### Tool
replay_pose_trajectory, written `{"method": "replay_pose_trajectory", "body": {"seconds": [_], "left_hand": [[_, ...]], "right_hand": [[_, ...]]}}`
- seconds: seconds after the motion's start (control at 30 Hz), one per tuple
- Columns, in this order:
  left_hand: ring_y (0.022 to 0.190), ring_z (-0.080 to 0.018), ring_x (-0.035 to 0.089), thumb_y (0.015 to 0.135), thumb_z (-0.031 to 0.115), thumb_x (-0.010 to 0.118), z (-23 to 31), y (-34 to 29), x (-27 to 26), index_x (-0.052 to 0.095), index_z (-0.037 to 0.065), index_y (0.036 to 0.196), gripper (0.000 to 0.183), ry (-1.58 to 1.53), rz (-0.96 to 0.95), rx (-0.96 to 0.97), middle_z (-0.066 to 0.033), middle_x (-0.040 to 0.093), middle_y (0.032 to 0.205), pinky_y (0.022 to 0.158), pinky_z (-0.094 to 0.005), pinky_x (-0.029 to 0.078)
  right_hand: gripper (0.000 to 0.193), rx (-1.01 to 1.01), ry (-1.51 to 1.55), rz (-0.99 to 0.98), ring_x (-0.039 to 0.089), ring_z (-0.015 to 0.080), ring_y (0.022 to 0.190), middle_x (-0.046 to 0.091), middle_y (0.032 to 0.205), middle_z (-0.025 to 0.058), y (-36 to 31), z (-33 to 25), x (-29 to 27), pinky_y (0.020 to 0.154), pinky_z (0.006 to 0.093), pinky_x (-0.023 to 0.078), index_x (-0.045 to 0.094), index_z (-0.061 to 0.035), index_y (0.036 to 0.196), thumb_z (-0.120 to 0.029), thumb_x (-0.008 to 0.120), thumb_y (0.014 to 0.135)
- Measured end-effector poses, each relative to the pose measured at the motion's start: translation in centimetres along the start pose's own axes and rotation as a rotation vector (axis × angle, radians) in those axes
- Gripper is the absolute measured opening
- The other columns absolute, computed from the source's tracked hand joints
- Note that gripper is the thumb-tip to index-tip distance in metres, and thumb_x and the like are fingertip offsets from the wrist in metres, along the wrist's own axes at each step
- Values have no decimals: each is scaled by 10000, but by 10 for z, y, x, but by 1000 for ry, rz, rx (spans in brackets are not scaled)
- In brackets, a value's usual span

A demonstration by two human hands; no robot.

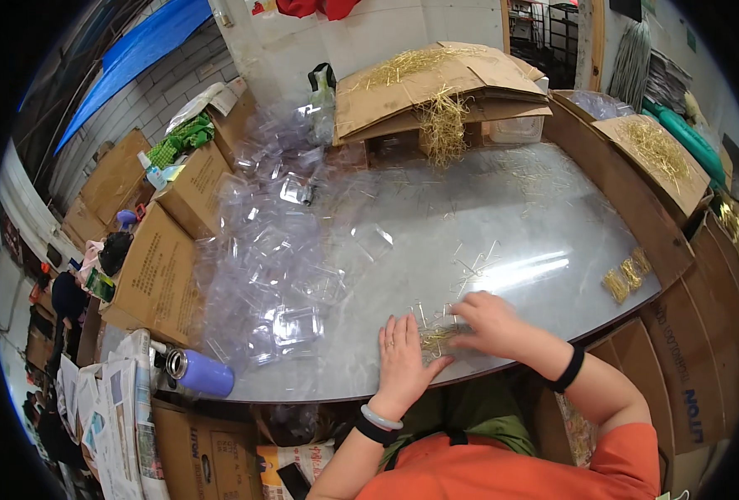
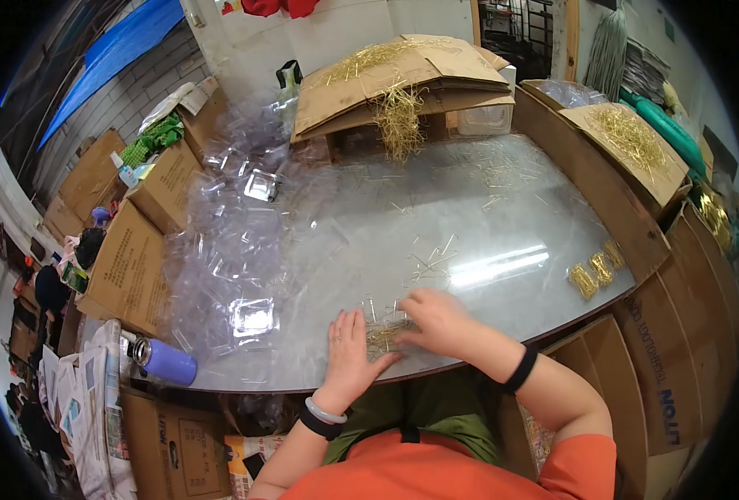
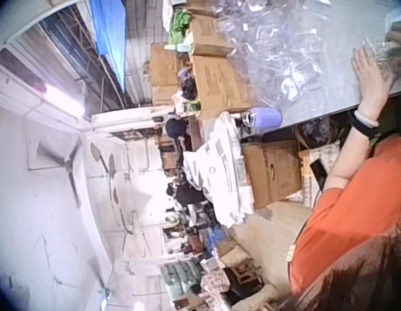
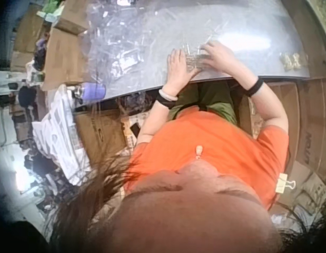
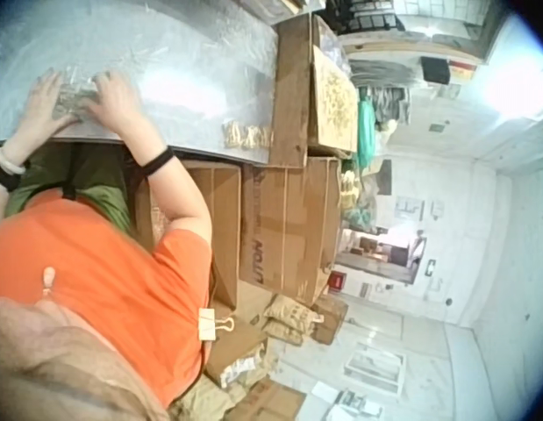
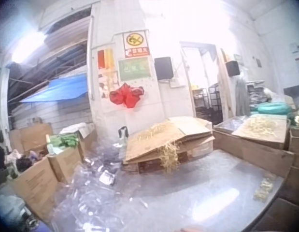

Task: Sorting and arranging small gold-colored wire clips on a workspace.

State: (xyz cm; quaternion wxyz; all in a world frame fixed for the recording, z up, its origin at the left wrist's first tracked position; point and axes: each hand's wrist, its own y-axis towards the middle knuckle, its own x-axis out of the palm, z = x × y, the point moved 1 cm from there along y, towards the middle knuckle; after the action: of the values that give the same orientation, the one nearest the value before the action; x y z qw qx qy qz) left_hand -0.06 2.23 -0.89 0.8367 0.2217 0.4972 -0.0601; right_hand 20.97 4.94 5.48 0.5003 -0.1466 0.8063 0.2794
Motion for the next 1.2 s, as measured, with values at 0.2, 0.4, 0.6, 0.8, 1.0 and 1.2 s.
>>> {"method": "replay_pose_trajectory", "body": {"seconds": [0.2, 0.4, 0.6, 0.8, 1.0, 1.2], "left_hand": [[1412, -443, 355, 808, 460, 806, 7, 1, -9, 438, -44, 1451, 896, -57, -38, 116, -198, 478, 1428, 1198, -588, 223], [1396, -418, 383, 870, 354, 773, 4, 0, -5, 511, 17, 1419, 696, -100, -20, 123, -159, 508, 1404, 1201, -587, 232], [1364, -398, 416, 881, 331, 759, 11, 4, -9, 554, 30, 1380, 617, -109, -8, 138, -148, 538, 1323, 1191, -584, 258], [1345, -383, 436, 889, 315, 747, 8, 1, -12, 549, 34, 1384, 603, -65, -23, 179, -147, 532, 1338, 1184, -576, 270], [1363, -394, 426, 894, 312, 740, 7, -1, -10, 496, 21, 1423, 651, -87, 27, 173, -181, 495, 1405, 1180, -577, 274], [1371, -406, 413, 870, 318, 772, 10, 3, -9, 458, -15, 1437, 729, -128, 26, 159, -209, 474, 1422, 1186, -559, 281]], "right_hand": [[308, 171, -56, -135, 638, 342, 973, 623, 1035, 135, -42, 2, 3, 821, 453, 532, 647, -90, 1081, -268, 749, 851], [318, 58, 124, -147, 629, 353, 1046, 623, 1077, 131, -21, 16, 30, 882, 467, 534, 641, -85, 1115, -224, 746, 849], [382, 341, -242, -30, 587, 396, 1140, 591, 1197, 187, 25, 113, -11, 927, 472, 533, 648, -14, 1154, -296, 712, 905], [303, 413, -395, -72, 600, 373, 1091, 594, 1150, 181, 51, 101, 21, 874, 440, 568, 652, 4, 1092, -255, 652, 936], [283, 80, -432, -243, 632, 321, 1029, 596, 1115, 153, 42, 21, 33, 779, 383, 600, 643, -35, 1074, -97, 704, 804], [353, -6, -581, -93, 627, 306, 1027, 596, 1111, 130, 86, 103, 25, 810, 367, 589, 634, -46, 1103, -26, 703, 758]]}}
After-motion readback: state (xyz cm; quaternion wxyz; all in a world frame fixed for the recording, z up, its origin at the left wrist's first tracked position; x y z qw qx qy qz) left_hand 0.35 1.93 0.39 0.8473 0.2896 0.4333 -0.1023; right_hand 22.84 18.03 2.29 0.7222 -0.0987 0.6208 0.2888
